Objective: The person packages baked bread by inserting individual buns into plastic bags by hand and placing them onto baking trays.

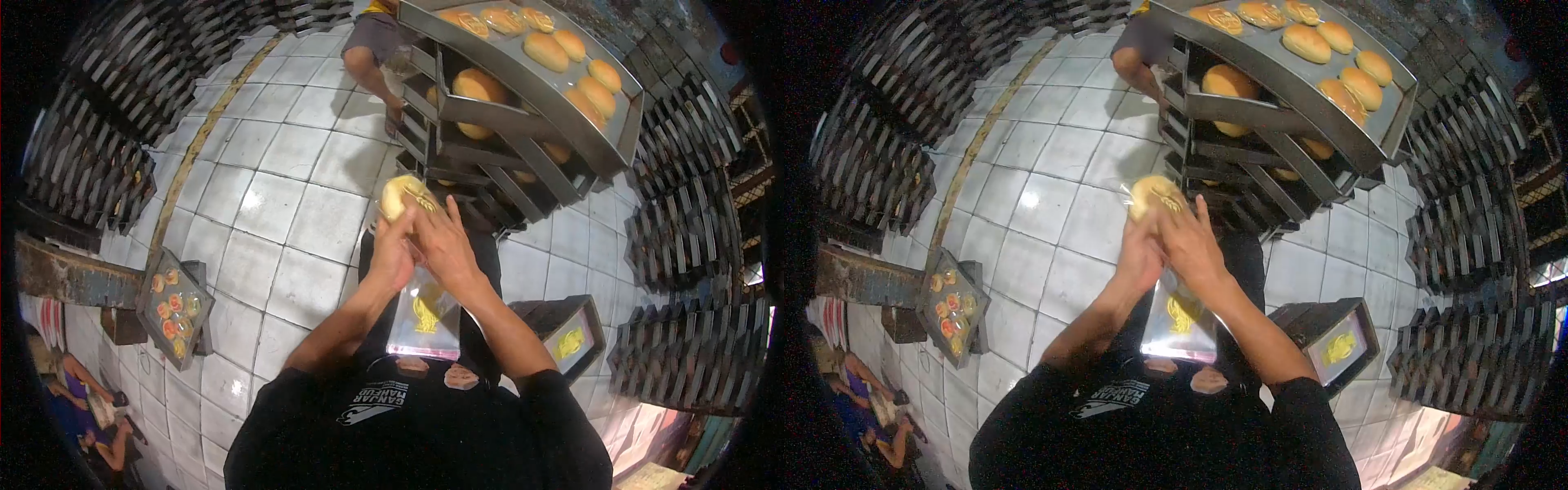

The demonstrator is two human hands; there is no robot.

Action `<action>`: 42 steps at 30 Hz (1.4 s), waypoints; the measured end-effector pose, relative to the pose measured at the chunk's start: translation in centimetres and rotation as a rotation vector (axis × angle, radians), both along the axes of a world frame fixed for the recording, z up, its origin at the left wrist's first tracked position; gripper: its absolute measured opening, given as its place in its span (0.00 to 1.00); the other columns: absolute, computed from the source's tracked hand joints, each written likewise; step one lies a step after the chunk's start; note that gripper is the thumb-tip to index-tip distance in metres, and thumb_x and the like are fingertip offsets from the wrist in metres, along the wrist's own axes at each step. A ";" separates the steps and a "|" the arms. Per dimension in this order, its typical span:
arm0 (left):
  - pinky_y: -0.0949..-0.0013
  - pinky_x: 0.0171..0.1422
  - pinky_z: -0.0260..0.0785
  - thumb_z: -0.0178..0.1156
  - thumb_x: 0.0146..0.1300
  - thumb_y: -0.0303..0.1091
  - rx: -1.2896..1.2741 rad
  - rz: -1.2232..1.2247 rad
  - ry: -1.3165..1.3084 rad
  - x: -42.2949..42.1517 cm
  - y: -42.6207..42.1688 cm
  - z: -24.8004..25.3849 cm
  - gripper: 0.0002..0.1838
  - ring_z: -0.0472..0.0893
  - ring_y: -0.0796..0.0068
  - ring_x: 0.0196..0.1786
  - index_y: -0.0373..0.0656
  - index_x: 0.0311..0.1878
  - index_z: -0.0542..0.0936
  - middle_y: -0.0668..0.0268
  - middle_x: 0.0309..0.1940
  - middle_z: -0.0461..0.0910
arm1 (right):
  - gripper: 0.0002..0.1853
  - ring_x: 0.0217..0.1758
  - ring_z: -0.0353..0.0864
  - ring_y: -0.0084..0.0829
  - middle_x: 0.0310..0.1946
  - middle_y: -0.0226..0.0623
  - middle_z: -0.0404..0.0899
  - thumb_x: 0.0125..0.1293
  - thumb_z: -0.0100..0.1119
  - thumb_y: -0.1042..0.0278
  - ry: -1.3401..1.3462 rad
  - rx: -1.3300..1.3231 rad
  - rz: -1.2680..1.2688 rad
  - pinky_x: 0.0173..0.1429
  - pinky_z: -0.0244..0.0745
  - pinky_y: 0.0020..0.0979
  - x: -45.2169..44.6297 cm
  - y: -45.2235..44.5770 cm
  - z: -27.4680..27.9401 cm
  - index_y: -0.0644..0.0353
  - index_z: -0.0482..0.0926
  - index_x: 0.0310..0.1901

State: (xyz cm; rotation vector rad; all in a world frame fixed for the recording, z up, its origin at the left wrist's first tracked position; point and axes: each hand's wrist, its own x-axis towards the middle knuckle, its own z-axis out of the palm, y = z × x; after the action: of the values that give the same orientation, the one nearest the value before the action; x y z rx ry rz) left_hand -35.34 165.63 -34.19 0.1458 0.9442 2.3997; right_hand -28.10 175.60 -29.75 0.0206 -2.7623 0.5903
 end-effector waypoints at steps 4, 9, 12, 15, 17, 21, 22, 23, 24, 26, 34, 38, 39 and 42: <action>0.54 0.71 0.72 0.62 0.75 0.37 0.243 0.036 -0.288 -0.5 1.0 0.1 0.25 0.79 0.62 0.64 0.44 0.71 0.71 0.60 0.60 0.79 | 0.29 0.70 0.75 0.53 0.64 0.52 0.77 0.65 0.65 0.68 -0.080 -0.085 -0.009 0.81 0.57 0.61 -0.7 0.1 -0.6 0.61 0.71 0.68; 0.53 0.67 0.76 0.57 0.77 0.53 0.156 0.015 -0.296 -2.4 1.7 -2.1 0.28 0.82 0.59 0.58 0.41 0.67 0.73 0.57 0.57 0.80 | 0.25 0.61 0.81 0.52 0.57 0.47 0.82 0.66 0.66 0.71 0.095 -0.086 0.127 0.74 0.69 0.50 -0.9 1.2 1.3 0.59 0.75 0.65; 0.48 0.66 0.79 0.50 0.77 0.65 0.292 -0.083 -0.424 -3.3 0.9 -0.8 0.37 0.83 0.52 0.57 0.38 0.68 0.71 0.54 0.59 0.79 | 0.19 0.54 0.84 0.49 0.50 0.43 0.84 0.67 0.66 0.71 -0.050 -0.263 0.117 0.62 0.76 0.45 0.6 0.5 1.9 0.59 0.78 0.59; 0.43 0.70 0.76 0.42 0.78 0.68 0.285 -0.168 -0.400 -3.2 1.2 -1.5 0.40 0.80 0.48 0.63 0.38 0.70 0.72 0.50 0.62 0.79 | 0.08 0.42 0.84 0.37 0.41 0.38 0.82 0.68 0.66 0.73 -0.199 -0.475 0.132 0.47 0.77 0.36 0.6 0.1 0.3 0.60 0.79 0.46; 0.43 0.71 0.75 0.40 0.79 0.67 0.249 -0.137 -0.435 -4.1 1.2 -2.5 0.39 0.80 0.49 0.64 0.38 0.70 0.72 0.50 0.63 0.79 | 0.08 0.38 0.80 0.28 0.37 0.32 0.80 0.70 0.65 0.73 -0.517 -1.004 0.291 0.45 0.76 0.32 2.2 -0.9 0.9 0.61 0.76 0.35; 0.43 0.72 0.72 0.38 0.82 0.62 0.215 -0.034 -0.456 -6.3 -1.9 -2.9 0.34 0.78 0.52 0.67 0.41 0.70 0.73 0.51 0.66 0.78 | 0.11 0.43 0.83 0.29 0.41 0.36 0.82 0.66 0.73 0.71 -0.499 -1.285 0.779 0.51 0.78 0.33 5.5 -0.8 2.4 0.61 0.77 0.37; 0.43 0.72 0.72 0.37 0.82 0.62 0.125 0.067 -0.506 -5.2 -2.8 -0.6 0.35 0.78 0.52 0.68 0.40 0.70 0.72 0.52 0.66 0.77 | 0.16 0.50 0.85 0.36 0.46 0.43 0.83 0.63 0.76 0.69 -0.384 -1.247 0.228 0.58 0.78 0.39 5.2 -0.2 1.9 0.63 0.78 0.45; 0.45 0.71 0.74 0.38 0.81 0.62 0.168 -0.056 -0.443 -3.4 -3.5 0.6 0.36 0.77 0.51 0.68 0.39 0.71 0.70 0.51 0.67 0.76 | 0.16 0.52 0.85 0.41 0.48 0.46 0.82 0.61 0.76 0.70 -0.041 -0.816 0.015 0.60 0.79 0.41 4.2 -0.1 1.6 0.63 0.80 0.47; 0.46 0.70 0.75 0.39 0.81 0.63 0.208 -0.179 -0.378 -1.4 -3.9 1.2 0.37 0.77 0.51 0.68 0.38 0.72 0.69 0.51 0.68 0.76 | 0.18 0.55 0.84 0.45 0.51 0.48 0.81 0.59 0.76 0.70 0.284 -0.369 -0.187 0.62 0.80 0.42 3.3 -0.2 1.1 0.63 0.81 0.48; 0.55 0.70 0.75 0.39 0.83 0.59 0.104 -0.346 -0.540 -0.3 -4.4 1.8 0.33 0.79 0.59 0.66 0.39 0.70 0.73 0.53 0.64 0.79 | 0.21 0.59 0.83 0.47 0.54 0.44 0.81 0.57 0.75 0.73 0.282 -0.242 0.082 0.60 0.81 0.40 3.8 -0.3 0.3 0.61 0.81 0.53; 0.71 0.61 0.74 0.56 0.81 0.43 -0.428 -0.136 0.219 -2.5 -2.5 -2.1 0.19 0.83 0.76 0.53 0.38 0.58 0.84 0.64 0.49 0.86 | 0.14 0.40 0.89 0.50 0.38 0.55 0.87 0.77 0.60 0.63 0.078 -0.594 -0.340 0.46 0.82 0.37 0.2 2.9 -1.3 0.66 0.83 0.52; 0.74 0.51 0.74 0.60 0.78 0.36 -0.521 0.158 0.695 -3.8 -1.4 -3.3 0.13 0.81 0.80 0.43 0.35 0.45 0.86 0.65 0.42 0.86 | 0.10 0.33 0.84 0.46 0.32 0.48 0.82 0.74 0.63 0.66 0.212 -0.393 -0.181 0.39 0.77 0.41 -0.2 2.9 -0.7 0.65 0.84 0.40; 0.74 0.51 0.74 0.60 0.78 0.36 -0.519 0.158 0.693 -3.5 -1.3 -2.8 0.13 0.81 0.80 0.43 0.35 0.45 0.86 0.65 0.42 0.86 | 0.10 0.33 0.84 0.46 0.32 0.48 0.82 0.74 0.63 0.66 0.211 -0.390 -0.182 0.39 0.77 0.41 0.2 2.7 0.1 0.65 0.84 0.40; 0.73 0.48 0.72 0.61 0.77 0.36 -0.424 0.073 0.212 -3.6 -1.5 -0.4 0.14 0.79 0.80 0.41 0.34 0.37 0.85 0.66 0.39 0.84 | 0.14 0.27 0.76 0.31 0.26 0.37 0.76 0.74 0.63 0.64 0.327 -0.424 -0.199 0.33 0.69 0.32 -0.3 2.8 1.7 0.65 0.80 0.32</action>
State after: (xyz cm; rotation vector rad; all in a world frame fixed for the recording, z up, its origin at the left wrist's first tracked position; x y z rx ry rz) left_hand -38.94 164.13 -34.61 0.2108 1.5566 2.2185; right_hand -28.42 178.42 -28.04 -0.2294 -2.2473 1.0034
